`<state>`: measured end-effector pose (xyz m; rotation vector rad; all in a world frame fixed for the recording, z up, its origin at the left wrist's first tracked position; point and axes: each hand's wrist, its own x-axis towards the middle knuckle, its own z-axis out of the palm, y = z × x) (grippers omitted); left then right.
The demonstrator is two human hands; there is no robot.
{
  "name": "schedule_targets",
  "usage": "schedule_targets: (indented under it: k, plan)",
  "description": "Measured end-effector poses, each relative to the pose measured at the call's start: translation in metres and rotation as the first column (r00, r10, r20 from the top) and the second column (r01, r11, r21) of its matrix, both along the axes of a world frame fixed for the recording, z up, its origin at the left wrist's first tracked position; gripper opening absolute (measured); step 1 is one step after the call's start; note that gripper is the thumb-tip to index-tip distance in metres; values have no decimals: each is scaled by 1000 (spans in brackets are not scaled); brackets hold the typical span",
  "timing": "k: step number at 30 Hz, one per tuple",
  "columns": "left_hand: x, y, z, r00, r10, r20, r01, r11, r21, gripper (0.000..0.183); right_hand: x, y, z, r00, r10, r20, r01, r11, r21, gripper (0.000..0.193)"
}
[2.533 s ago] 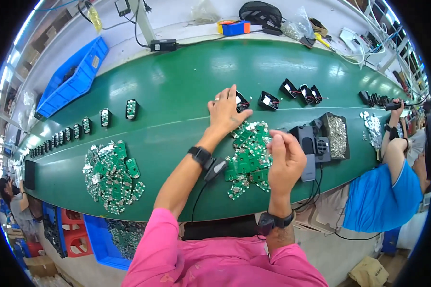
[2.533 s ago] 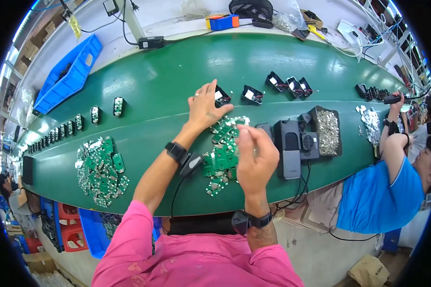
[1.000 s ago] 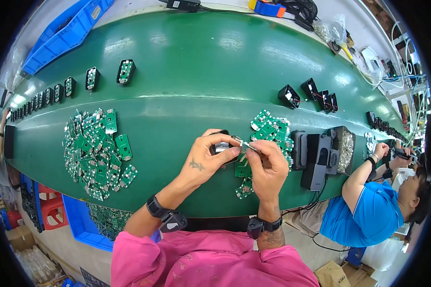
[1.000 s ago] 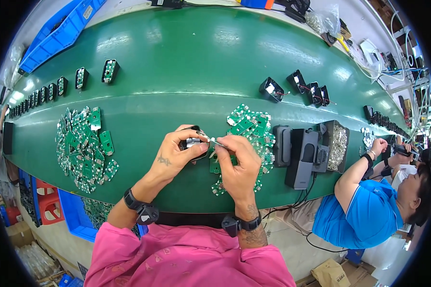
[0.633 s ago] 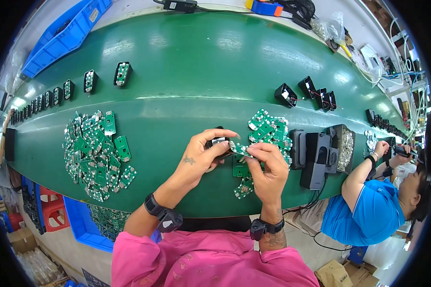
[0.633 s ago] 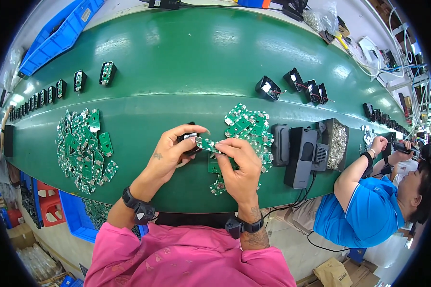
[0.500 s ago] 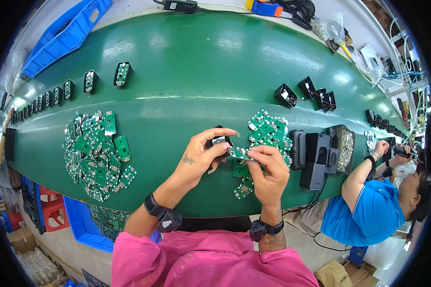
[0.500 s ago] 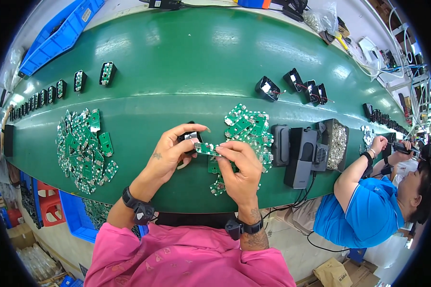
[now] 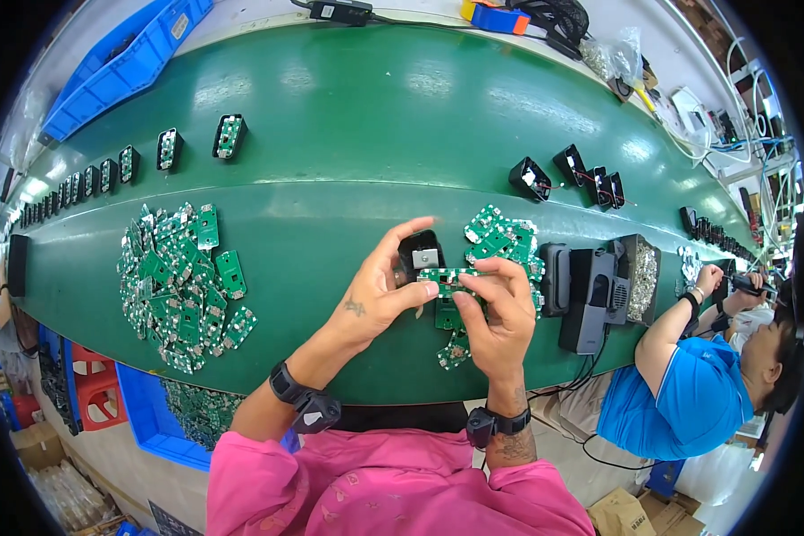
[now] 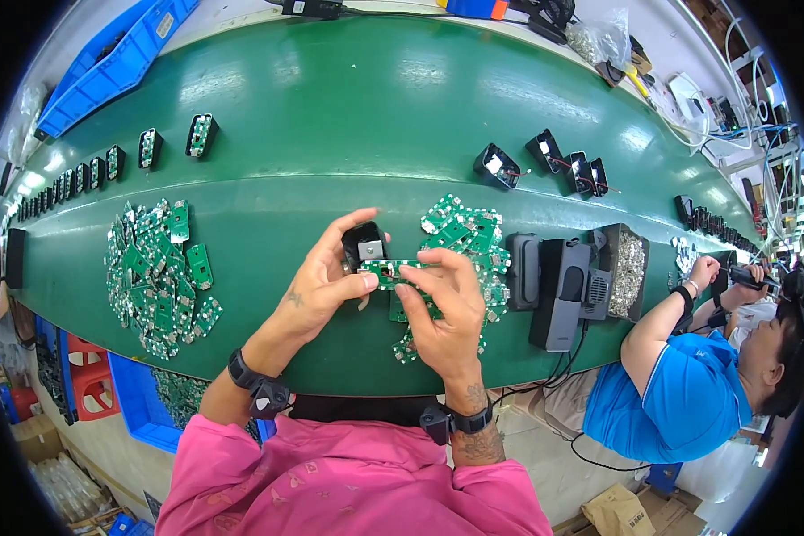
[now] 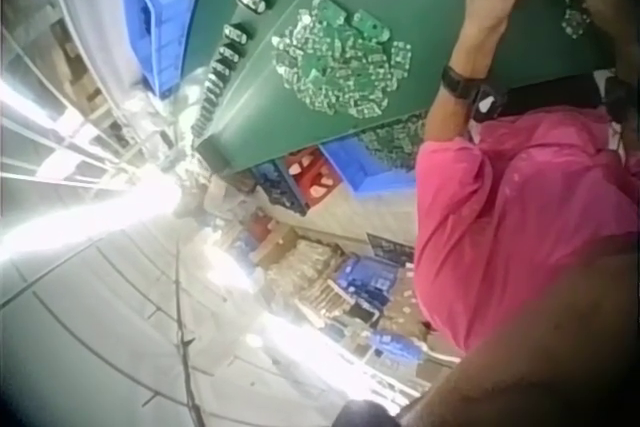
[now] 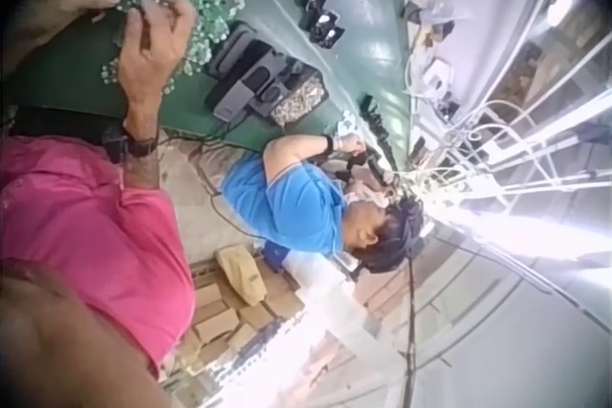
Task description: The person assembles electronic devices by hand, picking up a black plastic housing and a green circuit board, fitting the board into the housing, and pressing them together. The person then places the assembled unit onto the green conveyor belt and repeats the process.
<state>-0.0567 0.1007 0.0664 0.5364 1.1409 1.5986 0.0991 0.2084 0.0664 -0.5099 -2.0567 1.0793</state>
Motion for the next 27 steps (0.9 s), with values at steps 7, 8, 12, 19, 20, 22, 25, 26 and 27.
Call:
schedule_targets:
  k: [7, 8, 12, 19, 20, 22, 25, 26, 27]
  plan:
    - [2, 1, -7, 997, 0, -74, 6, 997, 76, 62, -5, 1, -1, 994, 87, 67, -77, 987, -142, 35]
    - [2, 1, -4, 997, 1, -74, 5, 997, 76, 62, -5, 1, -2, 997, 64, 53, -51, 977, -207, 36]
    - [2, 0, 2, 1000, 0, 26, 0, 1000, 16, 61, -5, 3, 2, 995, 52, 90, -33, 979, -203, 32]
    - [4, 1, 4, 998, 15, 60, -14, 1000, -20, 60, -8, 6, -1, 995, 56, 78, -47, 993, -107, 15]
    - [5, 1, 4, 998, 18, 61, -16, 1000, -22, 60, -9, 5, -3, 996, 42, 79, -36, 997, -70, 15]
    - [6, 1, 3, 999, 16, 48, -15, 1000, -17, 59, -12, -2, 1, 997, 26, 79, -20, 997, -72, 14]
    - [7, 2, -4, 999, 22, -38, -21, 1000, 20, 59, -16, -10, 0, 996, -7, 86, 11, 999, -49, 11]
    - [8, 2, -7, 999, 23, -37, -22, 1000, 21, 59, -17, -11, 0, 995, -23, 94, 26, 999, -24, 11]
    - [11, 2, -10, 990, 42, -137, -36, 998, 53, 57, -17, -13, 1, 995, -22, 95, 25, 999, -23, 11]
